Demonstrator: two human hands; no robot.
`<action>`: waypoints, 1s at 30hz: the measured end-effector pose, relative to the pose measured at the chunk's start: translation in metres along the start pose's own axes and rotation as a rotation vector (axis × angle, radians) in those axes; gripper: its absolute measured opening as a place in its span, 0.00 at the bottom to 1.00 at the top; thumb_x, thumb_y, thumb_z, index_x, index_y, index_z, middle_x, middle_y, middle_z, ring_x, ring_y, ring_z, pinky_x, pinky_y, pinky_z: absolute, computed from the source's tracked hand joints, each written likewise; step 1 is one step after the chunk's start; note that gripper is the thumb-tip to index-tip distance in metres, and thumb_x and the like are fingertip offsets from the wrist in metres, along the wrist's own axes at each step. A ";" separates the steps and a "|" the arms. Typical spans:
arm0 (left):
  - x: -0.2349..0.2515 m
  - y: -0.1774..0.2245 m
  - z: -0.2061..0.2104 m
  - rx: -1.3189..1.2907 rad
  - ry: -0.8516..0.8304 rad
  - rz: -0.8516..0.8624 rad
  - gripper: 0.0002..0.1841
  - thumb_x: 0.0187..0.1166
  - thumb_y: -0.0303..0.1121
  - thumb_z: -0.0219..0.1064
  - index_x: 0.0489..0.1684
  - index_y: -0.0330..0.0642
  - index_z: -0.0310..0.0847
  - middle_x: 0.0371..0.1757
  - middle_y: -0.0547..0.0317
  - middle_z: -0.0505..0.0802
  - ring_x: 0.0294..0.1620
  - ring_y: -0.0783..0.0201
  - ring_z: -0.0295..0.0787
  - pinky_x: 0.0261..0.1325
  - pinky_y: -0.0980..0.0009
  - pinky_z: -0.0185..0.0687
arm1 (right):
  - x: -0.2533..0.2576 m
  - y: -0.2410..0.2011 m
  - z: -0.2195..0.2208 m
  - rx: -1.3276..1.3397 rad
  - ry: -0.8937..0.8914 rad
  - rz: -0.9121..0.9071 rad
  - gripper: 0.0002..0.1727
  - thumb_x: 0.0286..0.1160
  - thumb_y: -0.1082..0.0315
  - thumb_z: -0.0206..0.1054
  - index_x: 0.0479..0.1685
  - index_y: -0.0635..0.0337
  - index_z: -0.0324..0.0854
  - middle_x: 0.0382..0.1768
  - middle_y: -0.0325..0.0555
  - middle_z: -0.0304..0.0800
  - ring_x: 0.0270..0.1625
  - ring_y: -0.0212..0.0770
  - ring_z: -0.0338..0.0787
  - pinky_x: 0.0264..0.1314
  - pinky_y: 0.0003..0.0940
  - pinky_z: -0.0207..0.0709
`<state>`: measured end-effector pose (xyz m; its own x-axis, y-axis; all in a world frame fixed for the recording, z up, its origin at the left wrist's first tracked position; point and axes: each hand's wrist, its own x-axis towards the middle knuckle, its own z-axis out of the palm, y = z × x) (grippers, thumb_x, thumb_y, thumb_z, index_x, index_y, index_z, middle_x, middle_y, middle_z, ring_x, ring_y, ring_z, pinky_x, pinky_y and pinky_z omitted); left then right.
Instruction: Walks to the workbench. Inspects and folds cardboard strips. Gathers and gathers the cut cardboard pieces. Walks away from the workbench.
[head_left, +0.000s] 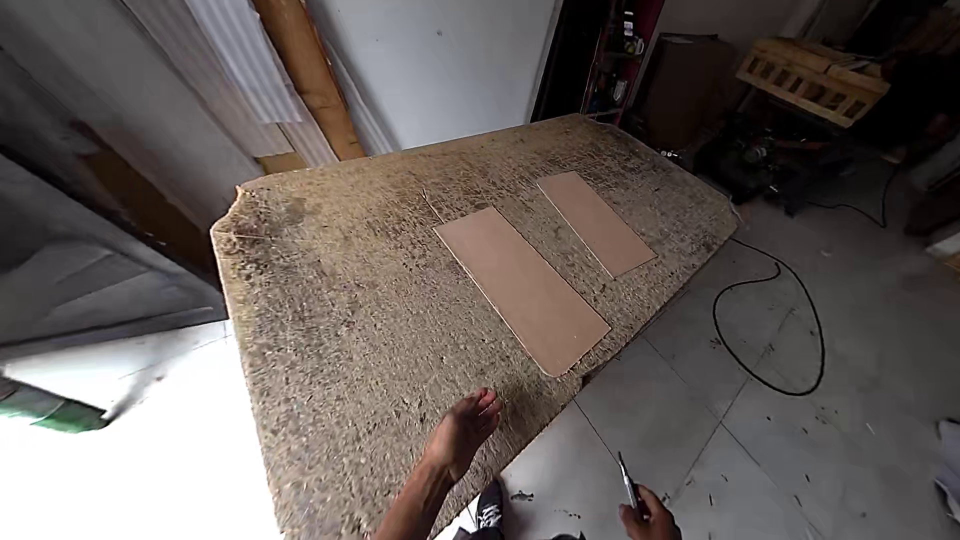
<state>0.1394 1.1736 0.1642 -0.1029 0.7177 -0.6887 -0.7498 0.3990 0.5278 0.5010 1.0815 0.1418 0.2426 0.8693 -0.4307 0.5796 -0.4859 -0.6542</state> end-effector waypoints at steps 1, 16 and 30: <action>0.018 0.007 0.017 0.022 0.026 -0.010 0.21 0.94 0.37 0.47 0.76 0.33 0.67 0.66 0.42 0.88 0.59 0.52 0.91 0.59 0.58 0.88 | 0.030 -0.025 -0.009 -0.031 0.034 -0.046 0.24 0.69 0.63 0.74 0.63 0.64 0.86 0.40 0.54 0.93 0.38 0.50 0.93 0.46 0.56 0.86; 0.127 0.016 0.139 0.281 0.527 0.063 0.21 0.85 0.34 0.66 0.71 0.31 0.76 0.58 0.38 0.91 0.54 0.50 0.93 0.57 0.54 0.89 | 0.364 -0.272 0.011 -0.728 -0.083 -0.734 0.35 0.73 0.53 0.72 0.80 0.61 0.76 0.68 0.61 0.85 0.71 0.62 0.83 0.72 0.60 0.76; 0.130 0.034 0.236 -0.437 0.148 0.507 0.09 0.82 0.37 0.65 0.39 0.41 0.83 0.26 0.54 0.91 0.24 0.65 0.91 0.31 0.67 0.92 | 0.397 -0.326 0.009 0.064 -0.912 -0.008 0.48 0.61 0.52 0.84 0.84 0.58 0.66 0.61 0.55 0.87 0.57 0.49 0.90 0.57 0.49 0.86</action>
<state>0.2552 1.4149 0.2101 -0.5761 0.6570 -0.4863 -0.7771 -0.2556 0.5752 0.4016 1.5841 0.1788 -0.4858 0.4772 -0.7323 0.5275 -0.5080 -0.6809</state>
